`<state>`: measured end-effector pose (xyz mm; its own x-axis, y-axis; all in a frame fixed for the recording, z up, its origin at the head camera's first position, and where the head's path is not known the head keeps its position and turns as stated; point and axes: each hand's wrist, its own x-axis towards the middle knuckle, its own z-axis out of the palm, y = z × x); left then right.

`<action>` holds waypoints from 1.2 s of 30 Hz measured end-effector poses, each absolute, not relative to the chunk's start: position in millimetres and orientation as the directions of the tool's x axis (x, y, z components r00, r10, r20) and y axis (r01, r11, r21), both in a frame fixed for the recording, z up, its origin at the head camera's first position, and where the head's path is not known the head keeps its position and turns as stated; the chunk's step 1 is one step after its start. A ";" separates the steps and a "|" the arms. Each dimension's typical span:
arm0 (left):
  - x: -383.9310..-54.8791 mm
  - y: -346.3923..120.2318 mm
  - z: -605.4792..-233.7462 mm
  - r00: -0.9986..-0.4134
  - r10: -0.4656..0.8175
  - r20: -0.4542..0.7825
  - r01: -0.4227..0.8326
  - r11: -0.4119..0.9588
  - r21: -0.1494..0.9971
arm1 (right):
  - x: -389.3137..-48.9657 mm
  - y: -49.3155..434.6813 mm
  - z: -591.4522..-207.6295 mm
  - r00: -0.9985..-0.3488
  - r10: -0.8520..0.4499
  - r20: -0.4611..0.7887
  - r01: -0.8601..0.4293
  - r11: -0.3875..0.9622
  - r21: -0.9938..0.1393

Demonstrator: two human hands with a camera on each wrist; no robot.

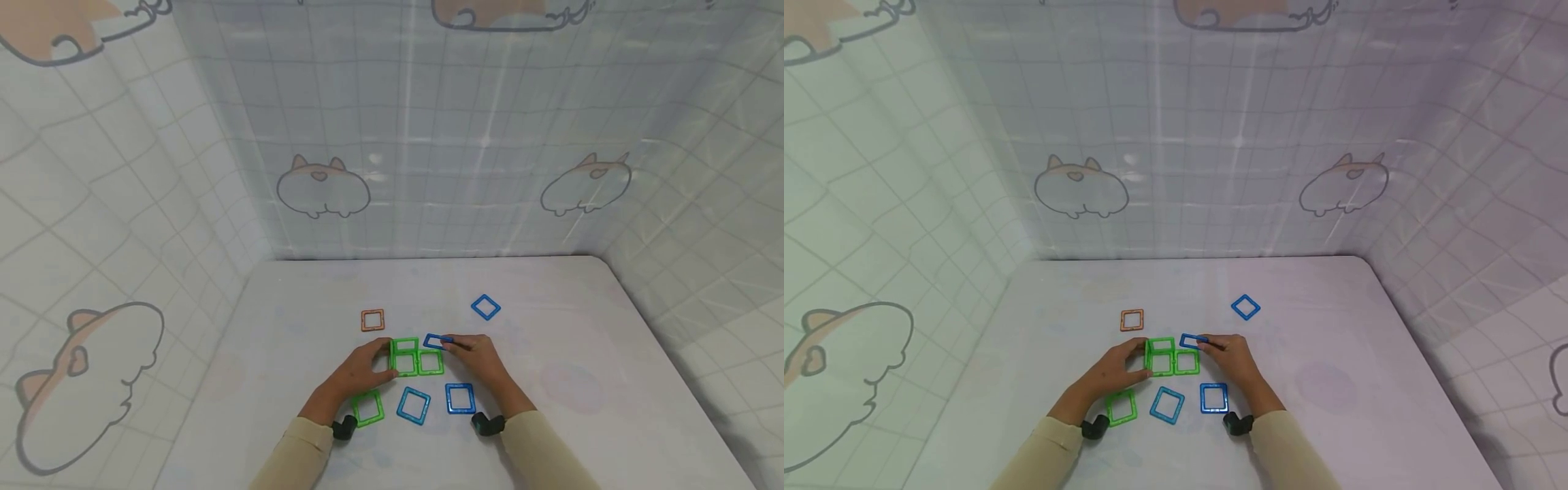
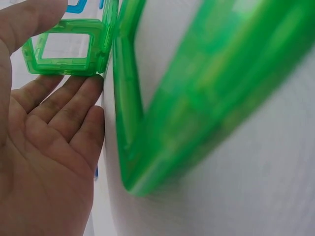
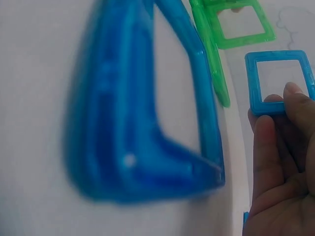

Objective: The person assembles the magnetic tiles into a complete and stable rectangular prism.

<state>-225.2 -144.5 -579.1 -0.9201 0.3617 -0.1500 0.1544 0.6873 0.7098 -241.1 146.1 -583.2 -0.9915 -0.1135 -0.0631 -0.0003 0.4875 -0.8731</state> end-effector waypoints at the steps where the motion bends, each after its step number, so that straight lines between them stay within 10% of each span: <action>1: -225.0 -144.7 -578.9 -0.920 0.364 -0.148 0.157 0.686 0.710 | -241.6 145.0 -583.4 -0.992 -0.112 -0.065 0.001 0.492 -0.870; 36: -229.3 -144.2 -579.0 -0.914 0.383 -0.131 0.173 0.663 0.729 | -252.0 139.1 -588.4 -0.980 -0.179 -0.088 -0.026 0.553 -0.832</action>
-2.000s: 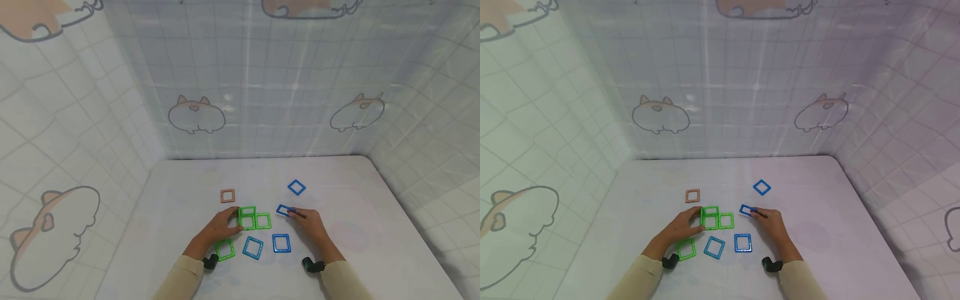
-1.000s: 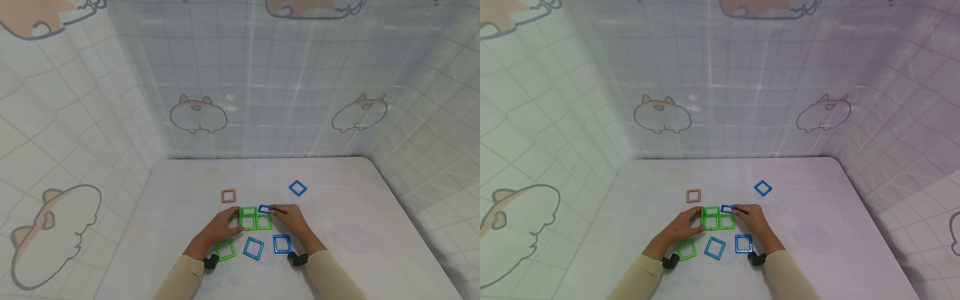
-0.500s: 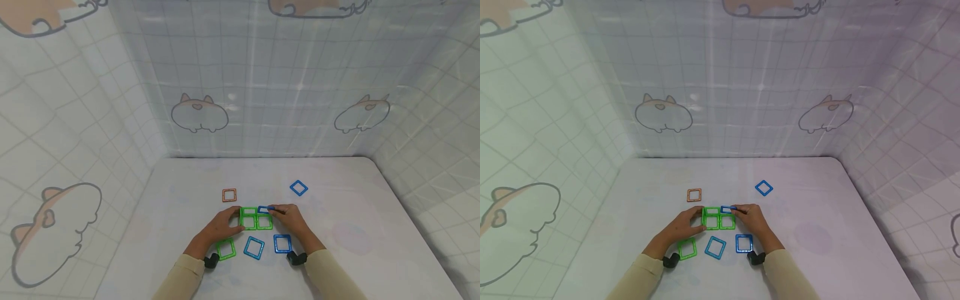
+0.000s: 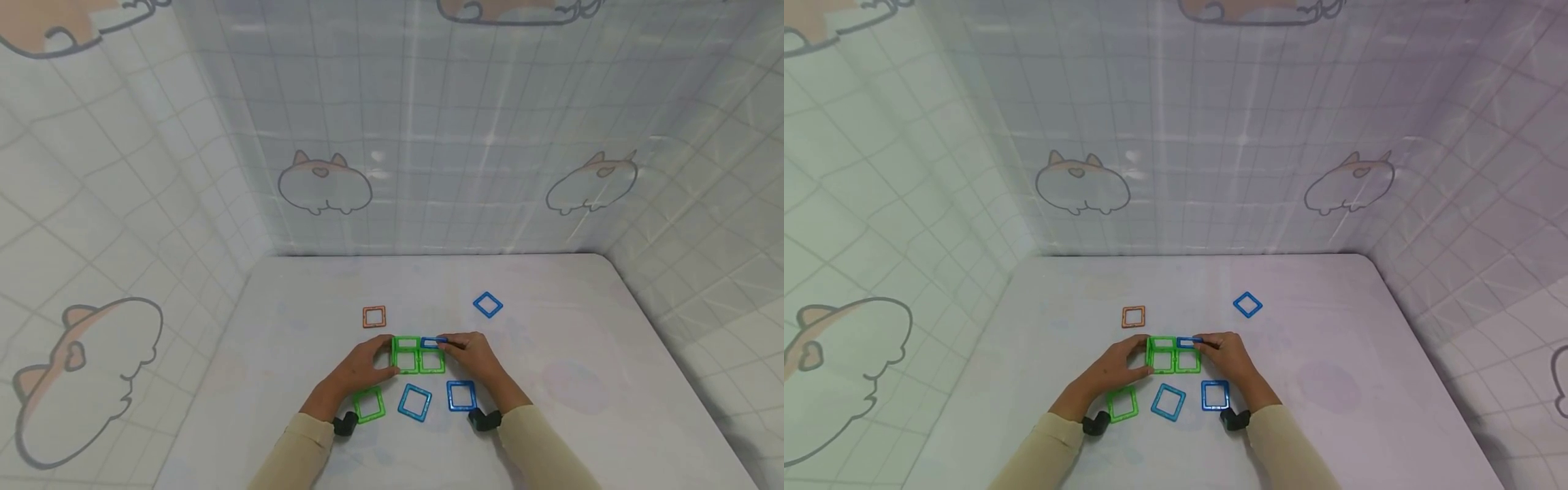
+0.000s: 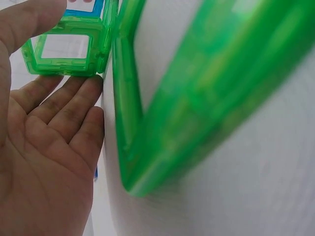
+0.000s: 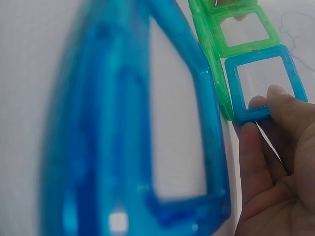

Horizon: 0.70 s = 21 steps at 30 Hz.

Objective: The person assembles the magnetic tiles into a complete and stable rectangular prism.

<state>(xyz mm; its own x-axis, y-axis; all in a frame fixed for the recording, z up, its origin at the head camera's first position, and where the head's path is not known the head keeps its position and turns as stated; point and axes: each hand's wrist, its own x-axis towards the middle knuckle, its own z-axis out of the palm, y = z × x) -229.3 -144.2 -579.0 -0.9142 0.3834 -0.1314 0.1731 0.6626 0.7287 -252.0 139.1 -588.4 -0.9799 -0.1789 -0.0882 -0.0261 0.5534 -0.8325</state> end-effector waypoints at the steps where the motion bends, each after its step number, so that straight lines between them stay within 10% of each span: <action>1: -229.4 -144.2 -579.3 -0.914 0.384 -0.133 0.173 0.663 0.728 | -252.0 139.2 -588.5 -0.980 -0.181 -0.086 -0.029 0.555 -0.831; 21: -228.7 -144.5 -579.0 -0.910 0.399 -0.109 0.194 0.646 0.738 | -253.2 139.2 -592.8 -0.977 -0.197 -0.079 -0.039 0.532 -0.846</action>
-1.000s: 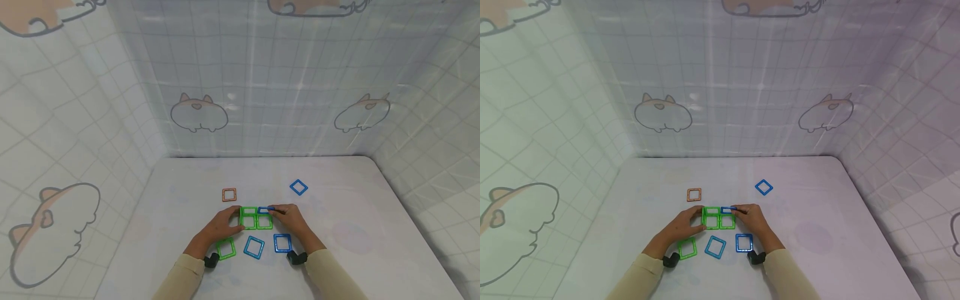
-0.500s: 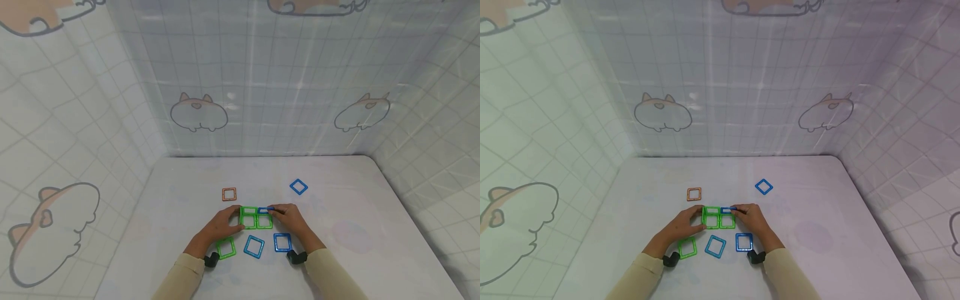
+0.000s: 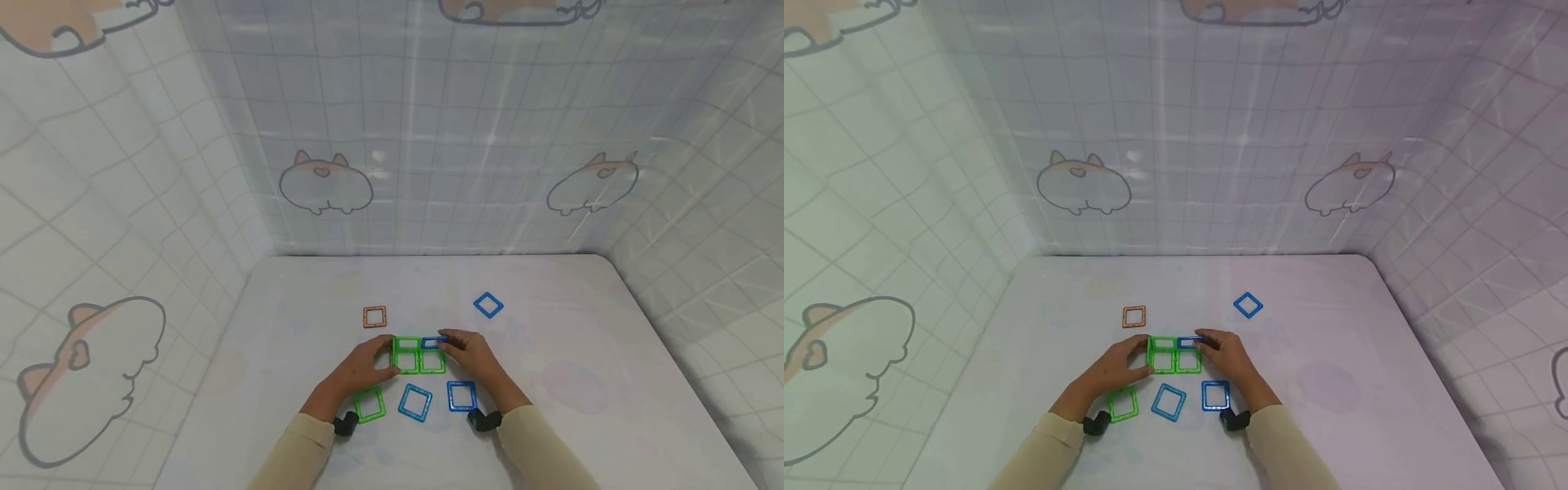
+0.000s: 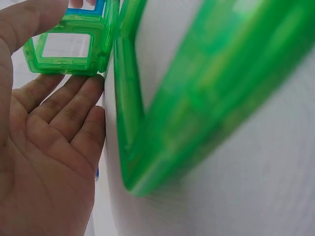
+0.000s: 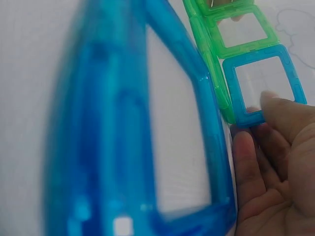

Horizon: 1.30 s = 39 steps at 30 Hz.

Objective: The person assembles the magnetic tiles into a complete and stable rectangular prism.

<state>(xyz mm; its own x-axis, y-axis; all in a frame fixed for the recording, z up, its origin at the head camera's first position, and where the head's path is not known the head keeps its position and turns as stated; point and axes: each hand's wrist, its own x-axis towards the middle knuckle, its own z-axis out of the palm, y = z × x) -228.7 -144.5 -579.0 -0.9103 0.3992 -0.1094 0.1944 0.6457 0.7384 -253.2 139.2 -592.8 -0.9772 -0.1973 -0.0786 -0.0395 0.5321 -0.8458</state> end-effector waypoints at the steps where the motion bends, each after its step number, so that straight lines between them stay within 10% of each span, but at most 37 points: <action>1: -228.7 -144.3 -578.7 -0.911 0.398 -0.109 0.194 0.646 0.738 | -253.5 139.4 -593.0 -0.977 -0.195 -0.083 -0.035 0.532 -0.846; 39: -228.7 -143.1 -577.8 -0.918 0.373 -0.137 0.170 0.680 0.714 | -258.4 137.6 -590.7 -0.976 -0.137 -0.172 0.042 0.650 -0.758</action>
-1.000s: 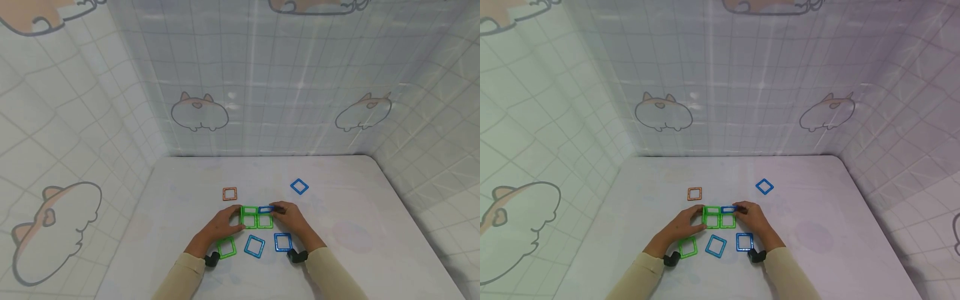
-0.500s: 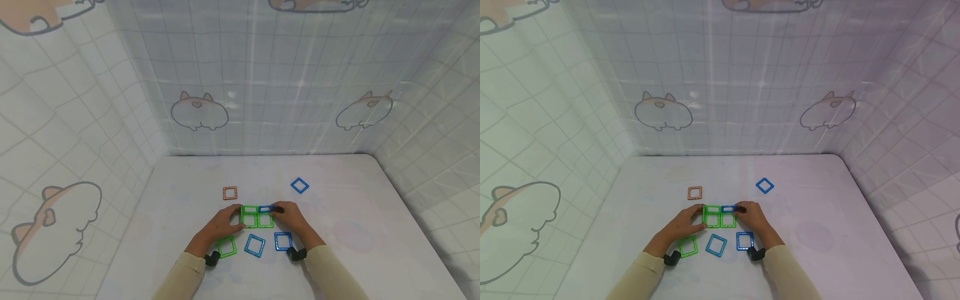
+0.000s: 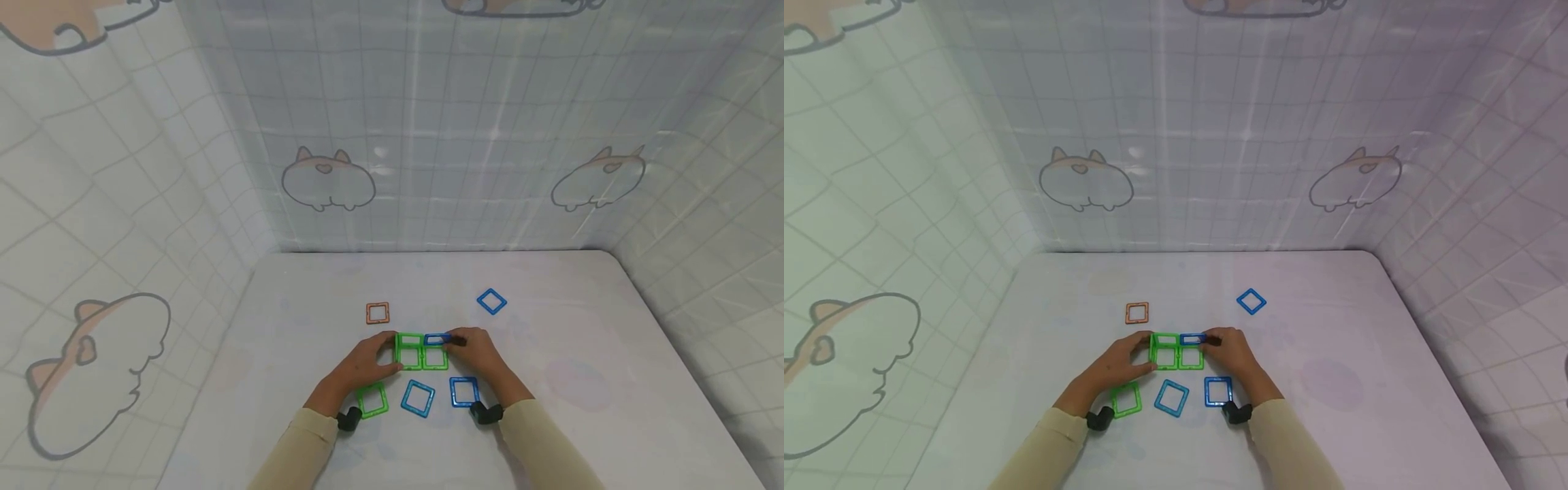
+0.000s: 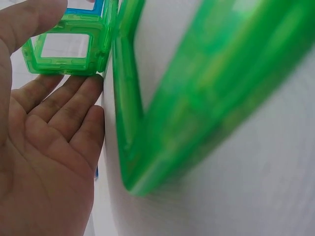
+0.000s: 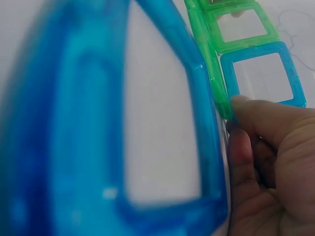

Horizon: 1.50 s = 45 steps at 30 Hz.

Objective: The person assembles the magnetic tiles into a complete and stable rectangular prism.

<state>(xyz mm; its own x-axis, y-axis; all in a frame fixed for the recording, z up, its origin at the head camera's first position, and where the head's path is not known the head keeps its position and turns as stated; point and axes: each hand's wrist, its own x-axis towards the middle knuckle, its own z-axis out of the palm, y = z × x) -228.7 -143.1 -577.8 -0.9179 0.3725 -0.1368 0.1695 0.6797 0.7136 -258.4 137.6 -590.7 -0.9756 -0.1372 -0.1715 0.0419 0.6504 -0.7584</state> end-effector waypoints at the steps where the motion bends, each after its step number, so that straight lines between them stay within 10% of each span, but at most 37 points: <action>1: -228.8 -142.9 -577.6 -0.917 0.376 -0.132 0.175 0.677 0.715 | -257.7 138.1 -590.1 -0.975 -0.142 -0.172 0.038 0.655 -0.755; 45: -224.0 -143.6 -578.6 -0.918 0.379 -0.120 0.168 0.643 0.747 | -176.5 181.3 -571.8 -0.878 -0.423 -0.225 -0.280 0.835 -0.474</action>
